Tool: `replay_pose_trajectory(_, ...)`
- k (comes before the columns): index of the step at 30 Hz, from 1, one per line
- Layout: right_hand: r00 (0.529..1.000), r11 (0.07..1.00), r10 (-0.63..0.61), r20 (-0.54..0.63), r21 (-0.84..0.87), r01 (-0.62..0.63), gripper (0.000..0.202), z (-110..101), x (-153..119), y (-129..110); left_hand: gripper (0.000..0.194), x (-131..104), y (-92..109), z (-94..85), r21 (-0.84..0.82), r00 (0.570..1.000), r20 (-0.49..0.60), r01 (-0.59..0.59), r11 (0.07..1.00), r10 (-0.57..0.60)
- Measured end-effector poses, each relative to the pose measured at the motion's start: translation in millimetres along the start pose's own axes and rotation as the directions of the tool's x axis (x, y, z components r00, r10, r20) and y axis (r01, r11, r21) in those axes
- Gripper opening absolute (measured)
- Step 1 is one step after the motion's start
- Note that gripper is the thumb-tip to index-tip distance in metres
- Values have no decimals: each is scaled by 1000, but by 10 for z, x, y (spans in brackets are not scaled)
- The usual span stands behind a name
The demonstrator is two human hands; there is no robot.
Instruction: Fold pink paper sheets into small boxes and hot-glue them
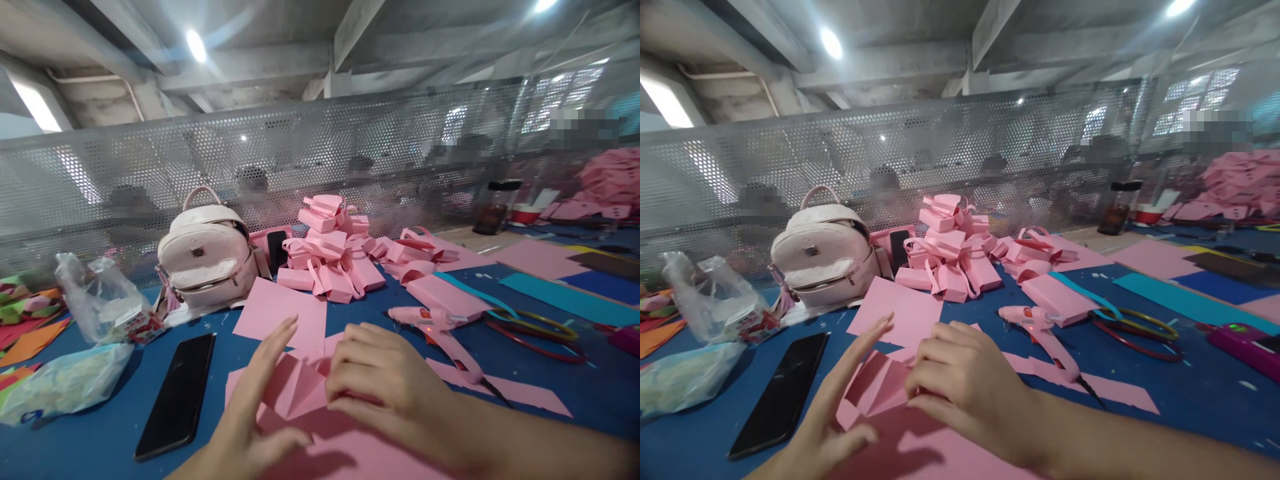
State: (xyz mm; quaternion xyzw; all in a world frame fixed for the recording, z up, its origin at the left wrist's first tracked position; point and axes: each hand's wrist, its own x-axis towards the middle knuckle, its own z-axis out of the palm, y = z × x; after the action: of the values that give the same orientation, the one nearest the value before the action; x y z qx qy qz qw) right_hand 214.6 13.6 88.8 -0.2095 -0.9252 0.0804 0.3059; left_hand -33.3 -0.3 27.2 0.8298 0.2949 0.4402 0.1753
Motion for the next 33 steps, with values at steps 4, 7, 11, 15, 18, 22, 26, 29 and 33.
replay_pose_trajectory(4,998,999,6,56,-33,-5,24,-54,30,81,46,62,25,-2,-409,923,79,376,832,-378)
replay_pose_trajectory(7,996,1000,6,85,-28,-3,20,-78,46,116,31,146,-4,-21,-422,883,99,456,784,-460)
replay_pose_trajectory(11,992,1000,3,124,-15,-1,17,-63,52,92,43,187,-75,-37,-371,879,223,476,797,-422)
replay_pose_trajectory(15,988,1000,-9,152,-22,13,17,-39,56,24,45,176,-4,-10,-344,897,279,426,837,-342)
replay_pose_trajectory(18,985,999,17,174,-42,-10,15,-31,63,-12,40,183,116,2,-345,917,276,374,861,-288)
replay_pose_trajectory(22,986,1000,9,165,-25,-5,14,-23,61,-39,33,214,219,-12,-362,941,259,302,882,-216)
replay_pose_trajectory(26,991,1000,-8,135,-24,11,17,-24,49,-66,32,235,253,-22,-345,942,266,293,892,-207)
replay_pose_trajectory(29,991,999,-19,130,-31,23,16,-17,44,-75,30,237,268,-17,-324,949,260,262,909,-180)
replay_pose_trajectory(33,995,1000,-23,99,-17,25,18,10,38,-71,25,220,281,-7,-301,973,204,163,940,-104)
